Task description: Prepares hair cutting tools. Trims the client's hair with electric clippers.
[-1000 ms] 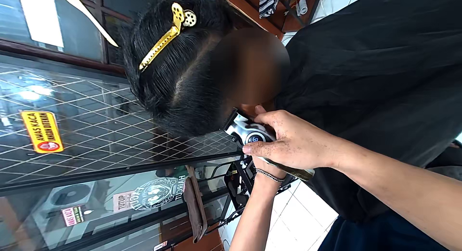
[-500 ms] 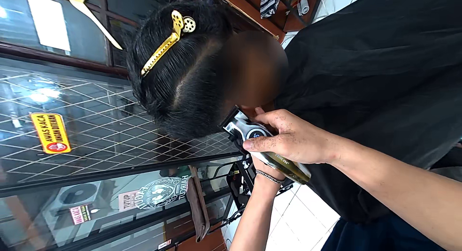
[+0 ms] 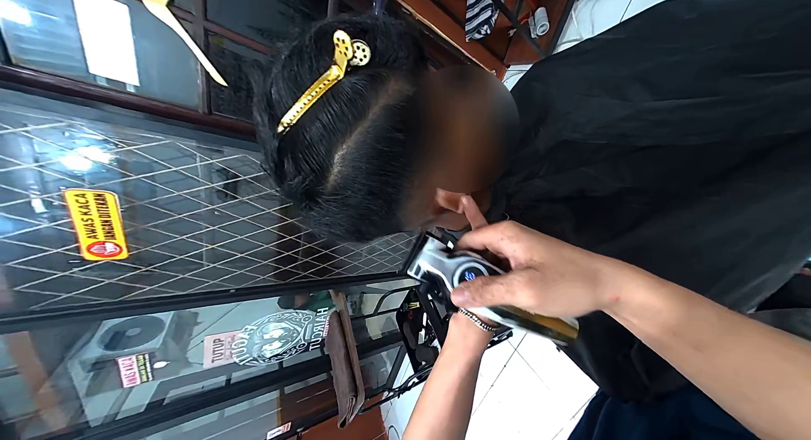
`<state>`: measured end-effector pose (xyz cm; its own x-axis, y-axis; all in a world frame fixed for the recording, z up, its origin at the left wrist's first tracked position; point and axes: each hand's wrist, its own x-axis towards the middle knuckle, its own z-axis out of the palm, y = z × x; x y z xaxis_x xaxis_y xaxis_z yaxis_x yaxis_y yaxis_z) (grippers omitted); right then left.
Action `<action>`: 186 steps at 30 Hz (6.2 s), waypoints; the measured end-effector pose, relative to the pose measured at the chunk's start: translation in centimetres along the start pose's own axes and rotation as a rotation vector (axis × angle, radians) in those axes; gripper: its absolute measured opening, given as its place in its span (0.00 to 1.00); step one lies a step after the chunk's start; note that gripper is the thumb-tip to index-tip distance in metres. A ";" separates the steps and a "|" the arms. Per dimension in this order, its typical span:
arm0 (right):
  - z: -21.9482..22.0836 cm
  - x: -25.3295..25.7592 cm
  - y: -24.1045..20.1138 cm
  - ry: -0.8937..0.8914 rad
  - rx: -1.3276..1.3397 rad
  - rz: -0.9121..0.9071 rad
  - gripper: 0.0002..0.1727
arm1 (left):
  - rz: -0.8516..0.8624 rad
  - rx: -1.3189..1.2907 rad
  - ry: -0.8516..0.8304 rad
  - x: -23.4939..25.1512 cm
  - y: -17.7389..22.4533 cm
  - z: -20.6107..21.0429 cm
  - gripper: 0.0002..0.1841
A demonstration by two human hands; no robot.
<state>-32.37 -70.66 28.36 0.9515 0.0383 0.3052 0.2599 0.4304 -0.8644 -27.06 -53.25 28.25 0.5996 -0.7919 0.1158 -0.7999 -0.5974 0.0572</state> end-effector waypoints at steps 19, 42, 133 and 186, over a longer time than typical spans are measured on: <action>-0.8 -6.6 -1.3 0.465 0.565 -0.407 0.23 | 0.311 -0.046 0.432 2.6 -0.9 -4.5 0.14; 0.9 1.5 -1.3 0.236 -0.458 0.149 0.19 | 0.163 0.350 -0.041 3.3 -0.2 -0.6 0.12; 8.9 1.4 6.5 0.792 -0.779 -0.024 0.31 | 0.095 -0.956 0.199 6.0 -15.4 -0.5 0.21; 7.2 1.5 5.6 0.807 -1.017 0.014 0.28 | -0.011 -0.883 0.426 8.5 -10.5 1.8 0.13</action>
<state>-30.68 -61.67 26.86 0.6921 -0.6669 0.2761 -0.0821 -0.4528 -0.8878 -13.51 -53.94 26.87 0.6869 -0.5711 0.4496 -0.6287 -0.1566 0.7617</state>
